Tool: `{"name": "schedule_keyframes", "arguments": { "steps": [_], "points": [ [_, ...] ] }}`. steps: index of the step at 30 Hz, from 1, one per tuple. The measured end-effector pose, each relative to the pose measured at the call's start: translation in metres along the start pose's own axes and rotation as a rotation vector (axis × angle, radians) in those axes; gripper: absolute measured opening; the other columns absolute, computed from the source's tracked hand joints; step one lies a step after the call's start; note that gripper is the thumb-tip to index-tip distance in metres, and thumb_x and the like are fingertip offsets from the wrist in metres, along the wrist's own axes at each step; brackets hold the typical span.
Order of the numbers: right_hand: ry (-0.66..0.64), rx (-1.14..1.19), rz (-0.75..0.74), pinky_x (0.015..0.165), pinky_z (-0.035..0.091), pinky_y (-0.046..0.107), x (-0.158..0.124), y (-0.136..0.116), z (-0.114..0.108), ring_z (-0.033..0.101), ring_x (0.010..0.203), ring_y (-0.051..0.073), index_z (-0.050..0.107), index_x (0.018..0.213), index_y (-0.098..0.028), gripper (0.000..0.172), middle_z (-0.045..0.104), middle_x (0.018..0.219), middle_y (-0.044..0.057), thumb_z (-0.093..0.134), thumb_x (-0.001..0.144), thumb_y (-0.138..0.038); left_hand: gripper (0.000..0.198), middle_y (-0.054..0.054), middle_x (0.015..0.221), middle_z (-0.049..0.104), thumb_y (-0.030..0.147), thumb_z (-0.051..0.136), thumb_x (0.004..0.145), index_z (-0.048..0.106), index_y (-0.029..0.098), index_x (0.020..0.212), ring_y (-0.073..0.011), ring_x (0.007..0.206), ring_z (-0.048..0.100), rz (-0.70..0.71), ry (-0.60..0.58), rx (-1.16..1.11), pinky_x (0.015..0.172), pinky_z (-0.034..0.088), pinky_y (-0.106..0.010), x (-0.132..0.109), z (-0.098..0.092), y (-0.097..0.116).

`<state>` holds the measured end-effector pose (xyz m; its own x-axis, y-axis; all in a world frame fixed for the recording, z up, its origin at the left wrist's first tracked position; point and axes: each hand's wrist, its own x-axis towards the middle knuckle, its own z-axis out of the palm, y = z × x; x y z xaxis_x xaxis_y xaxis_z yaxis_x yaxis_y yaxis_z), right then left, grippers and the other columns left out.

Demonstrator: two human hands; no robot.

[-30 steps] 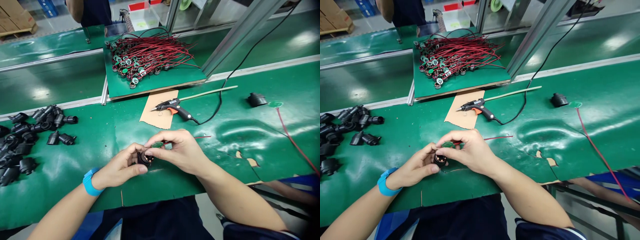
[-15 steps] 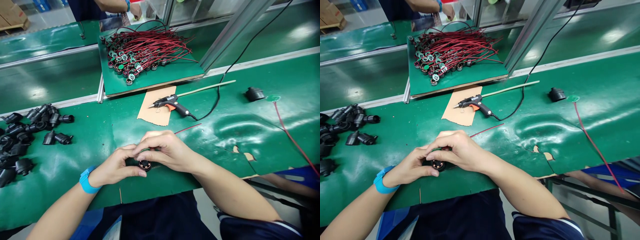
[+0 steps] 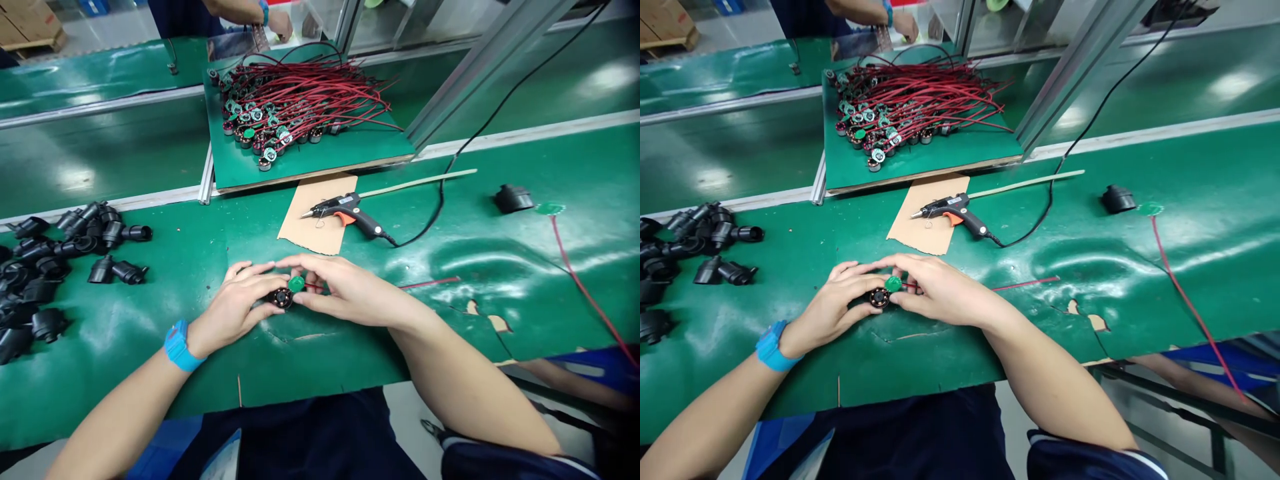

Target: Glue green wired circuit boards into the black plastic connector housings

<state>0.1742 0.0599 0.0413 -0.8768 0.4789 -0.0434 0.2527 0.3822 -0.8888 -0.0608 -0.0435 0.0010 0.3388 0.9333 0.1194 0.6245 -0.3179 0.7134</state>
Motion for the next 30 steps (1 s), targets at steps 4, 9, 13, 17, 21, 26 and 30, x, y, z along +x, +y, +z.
{"name": "schedule_keyframes", "arguments": {
  "steps": [4,9,13,17,21,26,30],
  "points": [
    [0.054,0.116,0.045,0.060,0.046,0.022,0.004,0.004,0.004,0.055,0.070,0.009,0.061,0.132,-0.022,0.039,0.067,0.105,0.003,0.066,0.094,-0.026,0.037,-0.012,0.130,0.073,0.036,0.063,0.099,0.063,0.025,0.134,-0.0285,0.125,0.066,0.043,-0.003,0.025,0.110,0.044,-0.048,0.002,0.003,0.002],
    [0.088,0.381,0.043,0.056,0.039,0.021,0.008,0.002,0.019,0.046,0.066,0.007,0.062,0.121,-0.018,0.033,0.060,0.096,0.000,0.070,0.090,-0.026,0.033,-0.012,0.123,0.073,0.029,0.061,0.100,0.061,0.021,0.132,-0.0236,0.115,0.069,0.106,0.134,-0.014,0.101,0.053,-0.036,-0.002,0.000,0.009],
    [0.108,0.444,0.048,0.053,0.035,0.020,0.010,-0.003,0.028,0.042,0.063,0.007,0.059,0.120,-0.020,0.038,0.053,0.088,-0.004,0.074,0.085,-0.022,0.033,-0.013,0.127,0.066,0.025,0.060,0.100,0.058,0.023,0.134,-0.0242,0.119,0.065,0.161,0.121,0.045,0.101,0.055,-0.037,-0.006,0.000,0.009],
    [0.133,0.251,0.066,0.053,0.039,0.020,0.009,-0.005,0.031,0.048,0.066,0.007,0.061,0.120,-0.025,0.045,0.054,0.095,-0.003,0.079,0.079,-0.023,0.033,-0.014,0.132,0.057,0.024,0.056,0.102,0.056,0.025,0.135,-0.0232,0.118,0.063,0.169,0.067,0.064,0.097,0.058,-0.035,-0.009,0.002,0.010],
    [0.131,0.188,0.068,0.061,0.049,0.021,0.007,-0.007,0.036,0.062,0.081,0.012,0.057,0.122,-0.026,0.049,0.065,0.103,-0.001,0.075,0.077,-0.016,0.033,-0.012,0.127,0.055,0.022,0.056,0.102,0.054,0.023,0.134,-0.0229,0.117,0.062,0.191,0.063,0.084,0.098,0.058,-0.036,-0.010,0.004,0.016],
    [0.077,0.256,0.099,0.063,0.053,0.023,0.005,-0.004,0.032,0.068,0.082,0.014,0.056,0.126,-0.025,0.047,0.072,0.100,0.000,0.074,0.083,-0.020,0.031,-0.012,0.126,0.054,0.027,0.057,0.102,0.054,0.024,0.132,-0.0226,0.111,0.066,0.150,0.035,0.087,0.093,0.061,-0.037,-0.008,0.000,0.017],
    [0.123,0.174,0.100,0.058,0.048,0.022,0.005,-0.006,0.020,0.066,0.070,0.012,0.070,0.112,-0.023,0.027,0.075,0.089,-0.001,0.077,0.086,-0.031,0.043,-0.012,0.125,0.055,0.043,0.071,0.092,0.052,0.026,0.126,-0.0241,0.109,0.067,0.112,0.170,0.025,0.089,0.062,-0.038,-0.008,-0.001,0.013]
  ]
}}
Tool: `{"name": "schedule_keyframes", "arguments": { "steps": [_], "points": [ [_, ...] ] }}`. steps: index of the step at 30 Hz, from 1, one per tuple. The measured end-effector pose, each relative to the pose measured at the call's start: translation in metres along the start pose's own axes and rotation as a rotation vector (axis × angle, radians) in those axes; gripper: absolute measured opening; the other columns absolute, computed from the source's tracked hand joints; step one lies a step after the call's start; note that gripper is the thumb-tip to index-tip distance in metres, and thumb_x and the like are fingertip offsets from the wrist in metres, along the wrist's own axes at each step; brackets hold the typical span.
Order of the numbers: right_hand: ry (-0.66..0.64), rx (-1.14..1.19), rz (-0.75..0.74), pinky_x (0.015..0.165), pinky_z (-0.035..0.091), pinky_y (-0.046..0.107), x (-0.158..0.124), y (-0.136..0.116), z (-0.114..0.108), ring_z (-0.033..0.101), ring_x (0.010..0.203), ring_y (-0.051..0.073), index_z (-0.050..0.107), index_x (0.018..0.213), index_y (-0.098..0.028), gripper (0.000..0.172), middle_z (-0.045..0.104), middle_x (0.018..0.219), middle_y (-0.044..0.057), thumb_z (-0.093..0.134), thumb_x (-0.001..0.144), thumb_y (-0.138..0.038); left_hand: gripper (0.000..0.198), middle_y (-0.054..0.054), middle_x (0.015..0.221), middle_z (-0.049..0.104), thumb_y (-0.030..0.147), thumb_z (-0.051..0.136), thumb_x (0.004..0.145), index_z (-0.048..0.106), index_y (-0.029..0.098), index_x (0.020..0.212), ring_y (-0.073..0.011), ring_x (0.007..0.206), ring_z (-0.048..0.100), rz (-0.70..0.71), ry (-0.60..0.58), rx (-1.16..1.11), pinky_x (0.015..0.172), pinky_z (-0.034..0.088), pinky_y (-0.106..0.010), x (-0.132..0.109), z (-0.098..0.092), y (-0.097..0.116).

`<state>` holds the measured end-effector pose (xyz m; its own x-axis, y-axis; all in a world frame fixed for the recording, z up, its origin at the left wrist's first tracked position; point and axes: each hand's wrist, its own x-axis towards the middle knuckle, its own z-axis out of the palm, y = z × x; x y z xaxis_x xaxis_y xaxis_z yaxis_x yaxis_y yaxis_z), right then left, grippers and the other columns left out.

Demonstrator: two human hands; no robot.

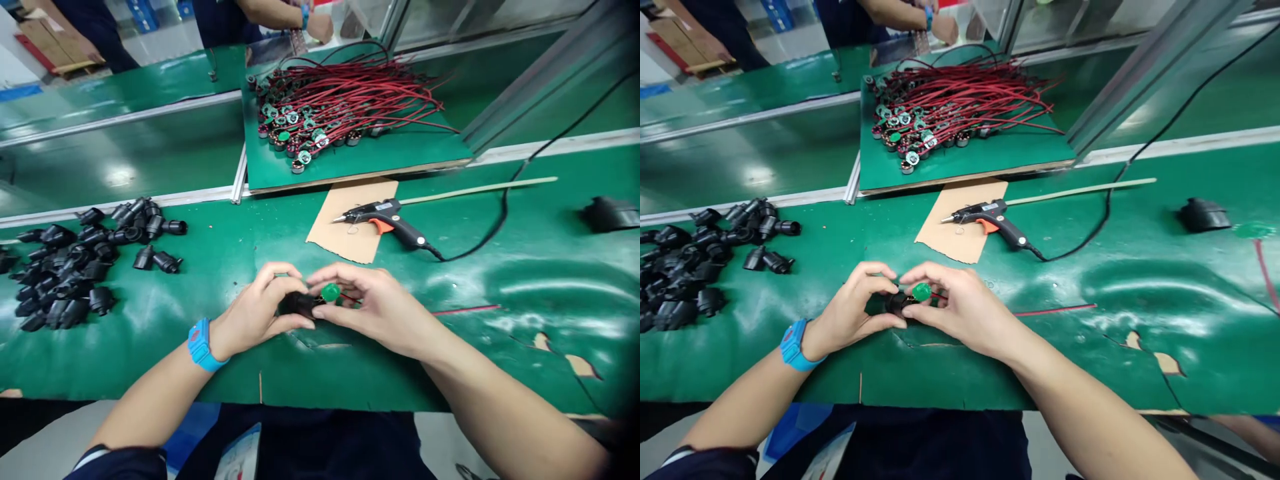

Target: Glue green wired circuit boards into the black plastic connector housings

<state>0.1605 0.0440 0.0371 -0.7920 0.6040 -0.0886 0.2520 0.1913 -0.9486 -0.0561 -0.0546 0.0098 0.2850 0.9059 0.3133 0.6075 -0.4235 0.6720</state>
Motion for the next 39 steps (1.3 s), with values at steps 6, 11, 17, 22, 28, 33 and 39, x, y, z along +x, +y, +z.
{"name": "schedule_keyframes", "arguments": {
  "steps": [6,11,17,22,28,33,39],
  "points": [
    [0.096,-0.336,-0.227,0.064,0.051,0.022,-0.015,-0.011,0.005,0.070,0.069,0.012,0.074,0.094,-0.020,0.006,0.076,0.083,-0.001,0.068,0.093,-0.018,0.053,-0.012,0.123,0.064,0.056,0.071,0.087,0.054,0.025,0.128,-0.0248,0.111,0.068,0.070,-0.011,0.008,0.091,0.060,-0.037,0.001,-0.005,-0.004],
    [0.404,-0.866,-0.256,0.071,0.053,0.029,-0.050,0.001,-0.037,0.076,0.081,0.020,0.074,0.103,-0.019,0.014,0.080,0.095,0.004,0.062,0.097,-0.020,0.050,-0.020,0.143,0.057,0.048,0.056,0.100,0.054,0.018,0.141,-0.0415,0.134,0.054,-0.223,0.286,0.605,0.103,0.043,-0.063,-0.006,-0.061,-0.036],
    [0.990,-1.014,0.258,0.072,0.054,0.033,-0.093,0.074,-0.169,0.075,0.079,0.025,0.078,0.101,-0.020,0.017,0.079,0.088,0.009,0.067,0.092,-0.029,0.037,-0.011,0.120,0.065,0.042,0.048,0.092,0.066,0.030,0.122,-0.0536,0.126,0.053,-0.509,0.397,0.785,0.077,0.038,-0.057,-0.036,-0.102,-0.088],
    [1.137,-1.045,0.325,0.072,0.056,0.032,-0.095,0.127,-0.222,0.069,0.076,0.018,0.073,0.097,-0.017,0.022,0.074,0.088,0.011,0.059,0.100,-0.033,0.042,-0.014,0.118,0.062,0.038,0.044,0.095,0.063,0.021,0.128,-0.0309,0.084,0.064,-0.632,0.172,0.980,0.065,0.039,-0.038,-0.039,-0.107,-0.089],
    [1.087,-1.134,0.080,0.096,0.053,0.043,-0.065,0.104,-0.202,0.066,0.103,0.022,0.070,0.107,-0.020,0.023,0.071,0.113,0.009,0.064,0.099,-0.041,0.045,-0.014,0.110,0.071,0.049,0.048,0.097,0.067,0.016,0.122,-0.0323,0.089,0.064,-0.566,0.170,0.917,0.074,0.049,-0.041,-0.022,-0.093,-0.070],
    [0.742,-1.133,-0.234,0.096,0.047,0.044,0.026,0.057,-0.152,0.066,0.103,0.027,0.076,0.103,-0.022,0.016,0.076,0.106,0.010,0.068,0.094,-0.033,0.047,-0.010,0.126,0.069,0.053,0.056,0.095,0.063,0.022,0.129,-0.0233,0.088,0.067,-0.541,0.287,0.242,0.087,0.052,-0.037,-0.004,-0.057,-0.040],
    [0.435,-1.189,-0.433,0.098,0.041,0.047,0.146,0.016,-0.100,0.053,0.121,0.031,0.070,0.130,-0.031,0.038,0.065,0.133,0.009,0.072,0.092,-0.026,0.037,-0.009,0.118,0.067,0.033,0.048,0.096,0.057,0.021,0.130,-0.0237,0.104,0.064,-0.583,0.217,-0.466,0.095,0.048,-0.037,-0.003,-0.038,-0.025]
  ]
}}
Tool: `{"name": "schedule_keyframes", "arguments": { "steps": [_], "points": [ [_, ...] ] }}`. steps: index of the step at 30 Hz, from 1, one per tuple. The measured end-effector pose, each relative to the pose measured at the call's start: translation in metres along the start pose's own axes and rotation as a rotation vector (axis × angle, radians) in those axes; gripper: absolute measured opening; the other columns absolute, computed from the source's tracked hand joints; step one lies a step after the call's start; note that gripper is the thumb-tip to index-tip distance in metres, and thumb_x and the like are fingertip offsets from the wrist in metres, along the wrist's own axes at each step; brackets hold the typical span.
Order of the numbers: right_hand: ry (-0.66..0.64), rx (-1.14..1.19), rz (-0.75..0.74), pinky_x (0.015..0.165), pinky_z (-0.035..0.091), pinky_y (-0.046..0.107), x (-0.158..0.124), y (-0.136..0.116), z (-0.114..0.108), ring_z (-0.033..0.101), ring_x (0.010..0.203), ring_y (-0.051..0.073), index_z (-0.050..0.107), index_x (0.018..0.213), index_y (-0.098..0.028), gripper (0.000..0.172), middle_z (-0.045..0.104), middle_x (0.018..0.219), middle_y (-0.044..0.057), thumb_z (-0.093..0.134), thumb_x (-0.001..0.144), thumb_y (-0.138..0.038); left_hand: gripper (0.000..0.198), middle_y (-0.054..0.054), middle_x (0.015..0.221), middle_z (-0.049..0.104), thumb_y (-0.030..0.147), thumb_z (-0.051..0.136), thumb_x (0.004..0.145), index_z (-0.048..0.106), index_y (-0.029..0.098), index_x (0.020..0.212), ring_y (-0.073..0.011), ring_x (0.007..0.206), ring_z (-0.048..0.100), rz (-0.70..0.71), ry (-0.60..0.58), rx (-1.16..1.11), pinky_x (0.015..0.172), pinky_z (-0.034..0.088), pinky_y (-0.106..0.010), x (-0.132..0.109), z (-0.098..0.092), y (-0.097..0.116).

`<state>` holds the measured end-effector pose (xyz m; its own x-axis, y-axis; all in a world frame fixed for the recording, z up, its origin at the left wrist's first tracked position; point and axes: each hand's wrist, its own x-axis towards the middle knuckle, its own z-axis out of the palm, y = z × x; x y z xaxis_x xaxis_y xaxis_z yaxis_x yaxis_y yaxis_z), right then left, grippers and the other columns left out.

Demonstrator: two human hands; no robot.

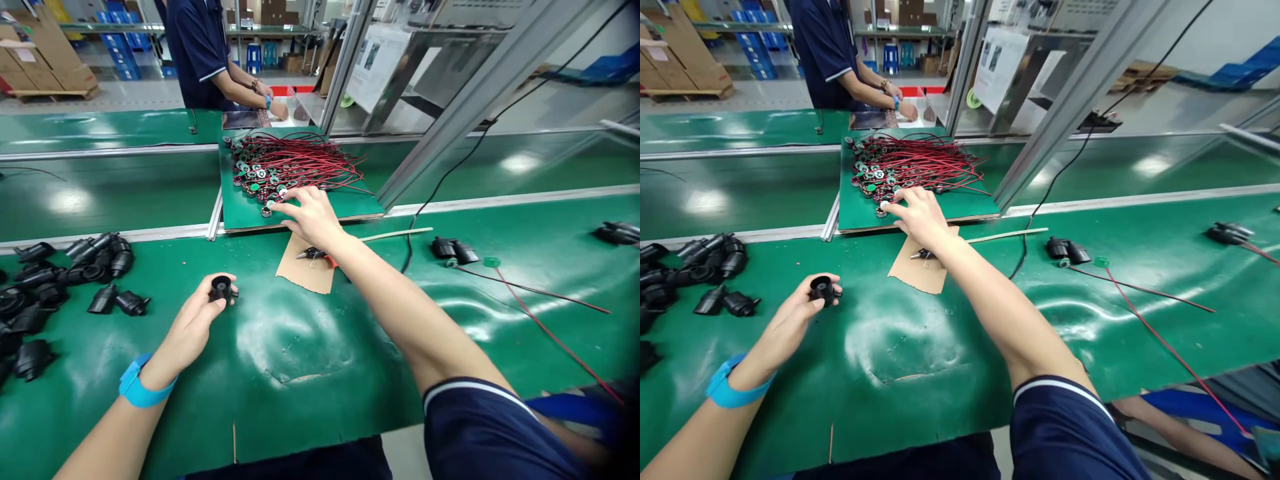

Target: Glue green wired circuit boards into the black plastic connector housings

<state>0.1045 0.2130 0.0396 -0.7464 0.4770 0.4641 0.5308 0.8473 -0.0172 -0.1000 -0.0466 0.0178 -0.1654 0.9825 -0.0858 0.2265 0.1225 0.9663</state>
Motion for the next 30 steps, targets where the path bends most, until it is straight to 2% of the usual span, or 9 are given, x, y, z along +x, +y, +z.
{"name": "schedule_keyframes", "arguments": {
  "steps": [2,6,9,12,16,19,22,26,30],
  "points": [
    [-0.067,-0.034,-0.077,0.100,0.039,0.051,0.024,-0.005,0.007,0.047,0.128,0.036,0.066,0.136,-0.029,0.048,0.056,0.144,0.013,0.075,0.090,-0.025,0.030,-0.007,0.108,0.066,0.026,0.050,0.091,0.059,0.021,0.120,-0.0212,0.095,0.061,0.005,0.009,-0.103,0.087,0.048,-0.033,0.000,0.000,0.000],
    [-0.136,-0.062,-0.126,0.102,0.037,0.057,0.043,-0.008,0.007,0.042,0.133,0.041,0.075,0.118,-0.024,0.027,0.052,0.147,0.015,0.073,0.091,-0.025,0.020,0.000,0.084,0.058,0.035,0.064,0.091,0.061,0.020,0.104,-0.0156,0.076,0.051,-0.002,0.100,-0.182,0.069,0.041,-0.027,0.003,0.000,0.004],
    [-0.114,0.065,-0.170,0.105,0.037,0.055,0.033,-0.026,-0.002,0.047,0.133,0.038,0.072,0.116,-0.023,0.025,0.054,0.145,0.016,0.073,0.092,-0.030,0.039,0.002,0.074,0.056,0.048,0.073,0.087,0.065,0.017,0.110,-0.0119,0.065,0.045,-0.096,0.152,-0.305,0.061,0.036,-0.024,0.005,0.006,0.008],
    [-0.165,0.342,-0.315,0.106,0.039,0.048,0.012,-0.061,-0.019,0.060,0.120,0.028,0.066,0.119,-0.020,0.026,0.067,0.129,0.014,0.067,0.097,-0.034,0.053,-0.002,0.085,0.065,0.054,0.073,0.088,0.064,0.015,0.123,-0.0076,0.059,0.040,-0.158,0.124,-0.510,0.056,0.033,-0.023,0.007,0.015,0.009],
    [-0.262,0.474,-0.468,0.096,0.046,0.041,-0.015,-0.103,-0.047,0.066,0.097,0.022,0.061,0.129,-0.018,0.029,0.072,0.105,0.008,0.057,0.104,-0.032,0.040,0.004,0.075,0.056,0.047,0.079,0.085,0.068,0.018,0.109,-0.0046,0.054,0.036,-0.110,0.049,-0.659,0.052,0.031,-0.021,0.004,0.022,0.008],
    [-0.308,0.447,-0.426,0.075,0.050,0.032,-0.029,-0.117,-0.074,0.064,0.088,0.019,0.053,0.143,-0.023,0.040,0.066,0.103,0.006,0.056,0.103,-0.024,0.033,0.006,0.071,0.052,0.042,0.085,0.080,0.068,0.018,0.097,-0.0041,0.054,0.037,-0.051,0.001,-0.710,0.053,0.032,-0.020,-0.001,0.025,0.010],
    [-0.309,0.382,-0.341,0.071,0.050,0.030,-0.044,-0.123,-0.105,0.063,0.084,0.019,0.049,0.148,-0.027,0.052,0.065,0.107,0.006,0.052,0.099,-0.010,0.041,0.004,0.074,0.056,0.043,0.092,0.071,0.070,0.019,0.096,-0.0065,0.061,0.044,-0.008,-0.037,-0.728,0.058,0.037,-0.020,-0.008,0.028,0.013],
    [-0.272,0.520,-0.199,0.076,0.052,0.030,-0.064,-0.130,-0.132,0.065,0.085,0.018,0.067,0.124,-0.024,0.029,0.070,0.100,0.005,0.053,0.101,-0.013,0.045,0.002,0.074,0.061,0.041,0.096,0.063,0.071,0.019,0.093,-0.0102,0.068,0.053,-0.030,-0.172,-0.735,0.064,0.042,-0.021,-0.018,0.033,0.017],
    [-0.234,0.867,-0.029,0.067,0.051,0.023,-0.082,-0.133,-0.123,0.064,0.074,0.013,0.073,0.114,-0.024,0.017,0.069,0.085,0.001,0.067,0.098,-0.025,0.042,0.002,0.072,0.063,0.037,0.096,0.064,0.072,0.018,0.092,-0.0105,0.065,0.055,-0.080,-0.350,-0.723,0.064,0.044,-0.022,-0.023,0.038,0.019]
  ]
}}
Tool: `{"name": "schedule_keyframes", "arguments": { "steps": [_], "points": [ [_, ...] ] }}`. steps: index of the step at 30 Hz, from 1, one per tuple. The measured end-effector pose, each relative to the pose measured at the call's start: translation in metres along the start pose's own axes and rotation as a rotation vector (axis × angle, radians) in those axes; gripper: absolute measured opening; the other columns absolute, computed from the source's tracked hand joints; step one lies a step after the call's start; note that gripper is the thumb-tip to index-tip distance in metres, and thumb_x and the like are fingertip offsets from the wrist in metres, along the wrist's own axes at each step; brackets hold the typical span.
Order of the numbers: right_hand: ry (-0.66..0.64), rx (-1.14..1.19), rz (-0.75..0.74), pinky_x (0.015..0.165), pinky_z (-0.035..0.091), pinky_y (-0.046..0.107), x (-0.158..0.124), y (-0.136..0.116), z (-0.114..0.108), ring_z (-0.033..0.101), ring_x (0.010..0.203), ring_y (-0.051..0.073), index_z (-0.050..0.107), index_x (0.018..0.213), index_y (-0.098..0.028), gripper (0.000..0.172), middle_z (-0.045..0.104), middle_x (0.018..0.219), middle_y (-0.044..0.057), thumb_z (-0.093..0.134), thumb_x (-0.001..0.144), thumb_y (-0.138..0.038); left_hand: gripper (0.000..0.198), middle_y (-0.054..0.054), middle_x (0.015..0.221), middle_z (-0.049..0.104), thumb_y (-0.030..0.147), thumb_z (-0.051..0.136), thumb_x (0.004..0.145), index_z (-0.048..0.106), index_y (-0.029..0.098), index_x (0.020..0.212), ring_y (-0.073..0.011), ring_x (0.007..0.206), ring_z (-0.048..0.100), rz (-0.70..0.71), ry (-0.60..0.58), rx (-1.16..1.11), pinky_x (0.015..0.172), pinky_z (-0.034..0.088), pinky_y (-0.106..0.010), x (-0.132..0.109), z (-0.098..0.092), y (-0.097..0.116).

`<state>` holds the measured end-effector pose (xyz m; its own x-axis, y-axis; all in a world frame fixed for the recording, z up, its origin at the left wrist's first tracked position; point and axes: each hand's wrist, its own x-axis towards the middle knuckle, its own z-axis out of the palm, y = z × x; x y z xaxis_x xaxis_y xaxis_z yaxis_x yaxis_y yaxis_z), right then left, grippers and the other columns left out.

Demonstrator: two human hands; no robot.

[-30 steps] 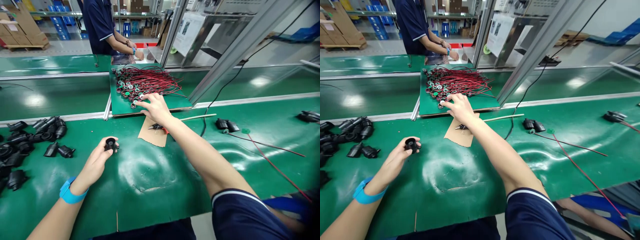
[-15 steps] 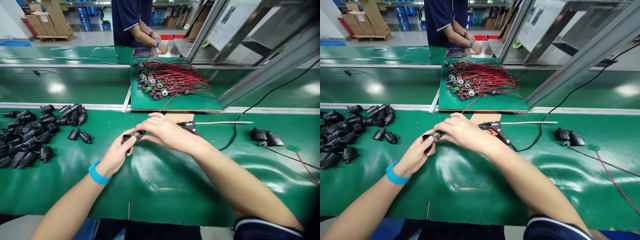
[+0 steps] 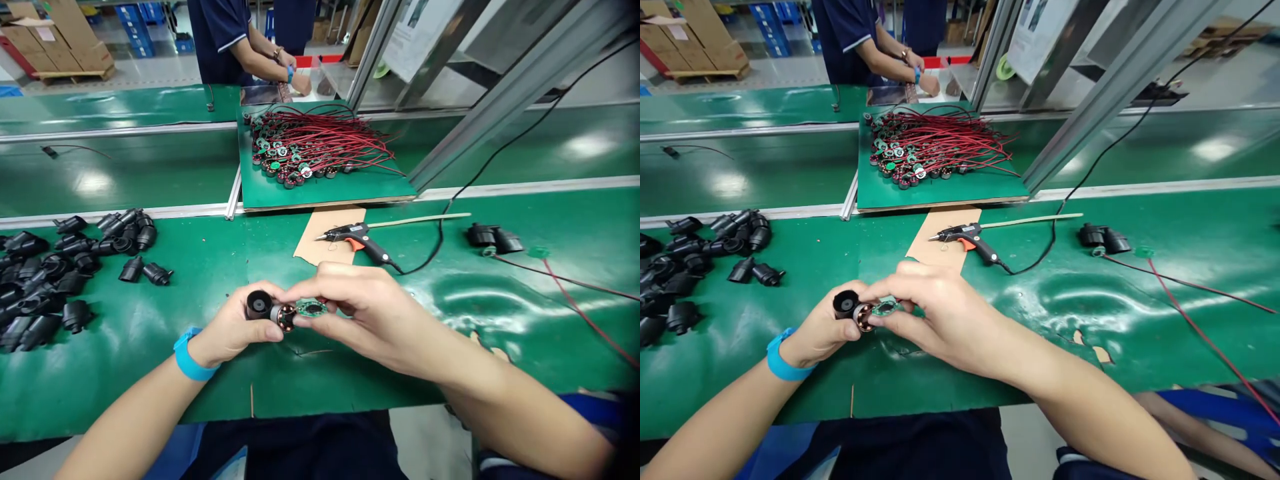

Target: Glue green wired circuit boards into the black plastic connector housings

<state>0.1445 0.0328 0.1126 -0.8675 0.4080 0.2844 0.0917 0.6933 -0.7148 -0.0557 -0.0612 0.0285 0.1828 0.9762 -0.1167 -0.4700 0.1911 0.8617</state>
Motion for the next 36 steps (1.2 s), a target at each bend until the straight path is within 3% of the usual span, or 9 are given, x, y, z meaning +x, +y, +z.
{"name": "schedule_keyframes", "arguments": {
  "steps": [5,11,16,19,21,26,30,36],
  "points": [
    [0.179,0.066,-0.024,0.055,0.045,0.020,-0.017,0.021,0.027,0.057,0.062,0.009,0.078,0.103,-0.018,0.011,0.063,0.075,0.000,0.072,0.094,-0.022,0.040,-0.001,0.079,0.067,0.035,0.093,0.069,0.072,0.018,0.098,-0.0128,0.071,0.059,-0.031,-0.033,0.086,0.069,0.047,-0.024,0.002,0.005,-0.004],
    [0.334,-0.263,-0.082,0.053,0.044,0.023,-0.030,0.027,0.044,0.057,0.058,0.011,0.076,0.097,-0.017,0.010,0.063,0.069,0.001,0.068,0.093,-0.018,0.034,-0.002,0.086,0.068,0.032,0.085,0.079,0.066,0.019,0.104,-0.0135,0.075,0.061,0.080,0.104,0.322,0.070,0.047,-0.024,0.001,0.015,-0.008],
    [0.271,-0.194,-0.052,0.054,0.047,0.022,-0.029,0.030,0.039,0.059,0.060,0.011,0.076,0.097,-0.019,0.014,0.065,0.072,0.001,0.063,0.097,-0.023,0.033,0.000,0.087,0.065,0.032,0.076,0.088,0.052,0.022,0.109,-0.0130,0.073,0.058,0.048,0.118,0.469,0.066,0.044,-0.024,-0.002,0.014,-0.012],
    [0.297,-0.109,0.028,0.052,0.044,0.022,-0.029,0.031,0.026,0.056,0.058,0.010,0.078,0.096,-0.020,0.010,0.065,0.072,0.001,0.069,0.094,-0.024,0.036,-0.006,0.112,0.065,0.032,0.080,0.085,0.049,0.022,0.099,-0.0167,0.094,0.062,0.065,0.046,0.467,0.079,0.048,-0.027,0.000,0.009,-0.010],
    [0.319,-0.003,0.106,0.050,0.040,0.023,-0.029,0.033,0.017,0.050,0.054,0.009,0.080,0.093,-0.021,0.007,0.063,0.068,0.000,0.075,0.090,-0.025,0.036,-0.009,0.125,0.058,0.031,0.085,0.080,0.054,0.020,0.093,-0.0179,0.099,0.061,0.067,0.011,0.488,0.082,0.050,-0.029,0.002,0.007,-0.007],
    [0.258,0.259,0.232,0.047,0.033,0.023,-0.024,0.042,0.009,0.041,0.052,0.008,0.081,0.086,-0.021,0.010,0.060,0.064,-0.002,0.080,0.085,-0.030,0.045,-0.004,0.105,0.063,0.026,0.096,0.064,0.067,0.020,0.098,-0.0175,0.092,0.066,-0.058,-0.020,0.442,0.082,0.055,-0.029,0.004,0.004,-0.006],
    [0.137,0.368,0.241,0.044,0.029,0.021,-0.021,0.042,0.013,0.041,0.052,0.007,0.081,0.086,-0.019,0.012,0.059,0.066,-0.002,0.081,0.084,-0.032,0.039,-0.004,0.098,0.074,0.024,0.091,0.073,0.066,0.021,0.103,-0.0195,0.096,0.072,-0.156,-0.080,0.349,0.087,0.055,-0.030,0.004,0.002,-0.006],
    [-0.027,0.266,0.194,0.054,0.040,0.021,-0.022,0.039,0.016,0.052,0.060,0.008,0.082,0.093,-0.021,0.009,0.060,0.071,-0.002,0.080,0.085,-0.018,0.018,-0.004,0.096,0.074,0.029,0.081,0.085,0.077,0.021,0.099,-0.0187,0.089,0.069,-0.027,-0.256,0.687,0.080,0.052,-0.027,0.009,0.000,0.004]
  ]
}}
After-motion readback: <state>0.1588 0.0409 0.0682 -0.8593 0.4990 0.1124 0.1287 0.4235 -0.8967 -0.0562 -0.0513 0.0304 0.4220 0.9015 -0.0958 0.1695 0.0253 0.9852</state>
